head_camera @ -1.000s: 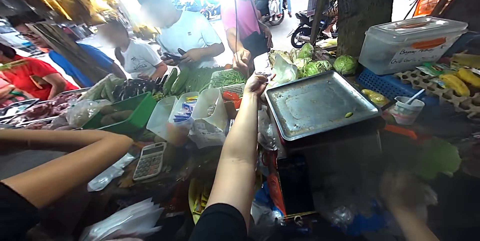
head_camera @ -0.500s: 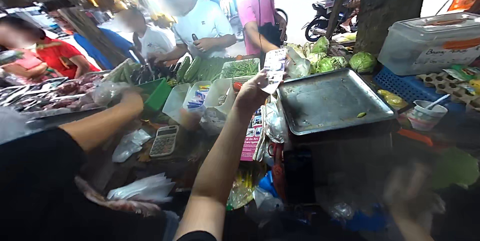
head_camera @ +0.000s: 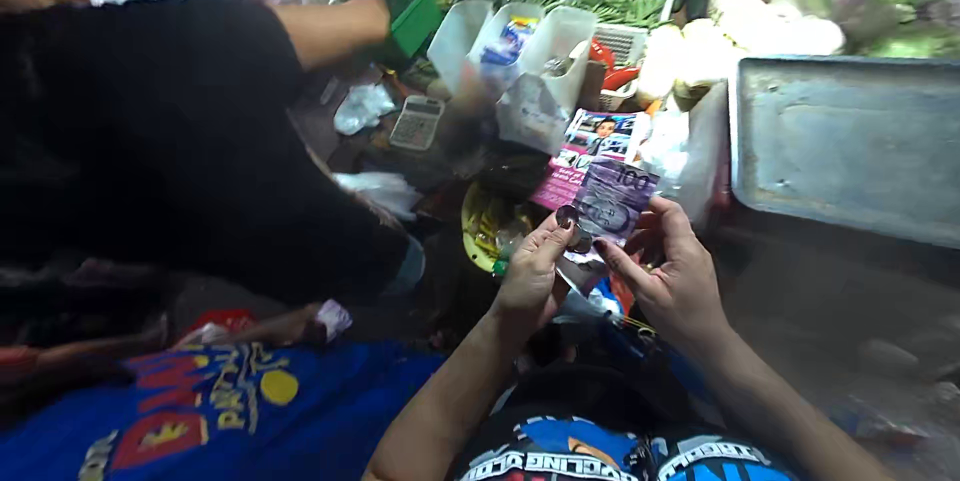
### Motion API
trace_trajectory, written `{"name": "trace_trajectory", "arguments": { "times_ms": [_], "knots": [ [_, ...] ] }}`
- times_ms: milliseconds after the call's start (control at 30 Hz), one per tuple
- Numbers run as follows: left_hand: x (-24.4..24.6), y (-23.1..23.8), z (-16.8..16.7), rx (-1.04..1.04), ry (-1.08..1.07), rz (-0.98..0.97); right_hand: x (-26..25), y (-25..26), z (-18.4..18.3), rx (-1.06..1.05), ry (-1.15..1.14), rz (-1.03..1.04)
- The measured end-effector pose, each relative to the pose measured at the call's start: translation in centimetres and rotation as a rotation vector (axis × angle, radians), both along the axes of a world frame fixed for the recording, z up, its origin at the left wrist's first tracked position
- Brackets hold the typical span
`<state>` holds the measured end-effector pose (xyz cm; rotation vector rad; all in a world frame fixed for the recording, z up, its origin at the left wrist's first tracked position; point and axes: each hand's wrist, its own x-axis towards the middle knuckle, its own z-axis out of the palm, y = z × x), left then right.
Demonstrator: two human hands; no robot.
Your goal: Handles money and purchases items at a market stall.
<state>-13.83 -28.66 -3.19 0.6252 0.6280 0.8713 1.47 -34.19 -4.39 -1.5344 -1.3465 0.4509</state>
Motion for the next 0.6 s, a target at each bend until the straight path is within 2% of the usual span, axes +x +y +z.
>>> {"name": "trace_trajectory", "arguments": {
  "times_ms": [200, 367, 467, 533, 600],
  "knots": [
    [-6.3, -2.7, -0.4, -0.306, -0.015, 0.223, -5.4, 0.5, -2.6, -0.082, 0.146, 0.275],
    [-11.6, -5.0, -0.3, -0.35, -0.045, 0.254, -10.1, -0.7, -2.5, -0.144, 0.355, 0.426],
    [-14.5, -7.1, -1.3, -0.221, 0.034, 0.183, -12.4, -2.6, -2.5, -0.106, 0.295, 0.443],
    [-16.7, -9.0, -2.8, -0.021, 0.141, 0.119, -13.6, -3.7, -3.3, -0.039, 0.16, 0.47],
    [-18.7, -11.2, -4.3, 0.09, 0.25, 0.096, -14.4, -4.3, -4.2, 0.031, -0.034, 0.532]
  ]
}}
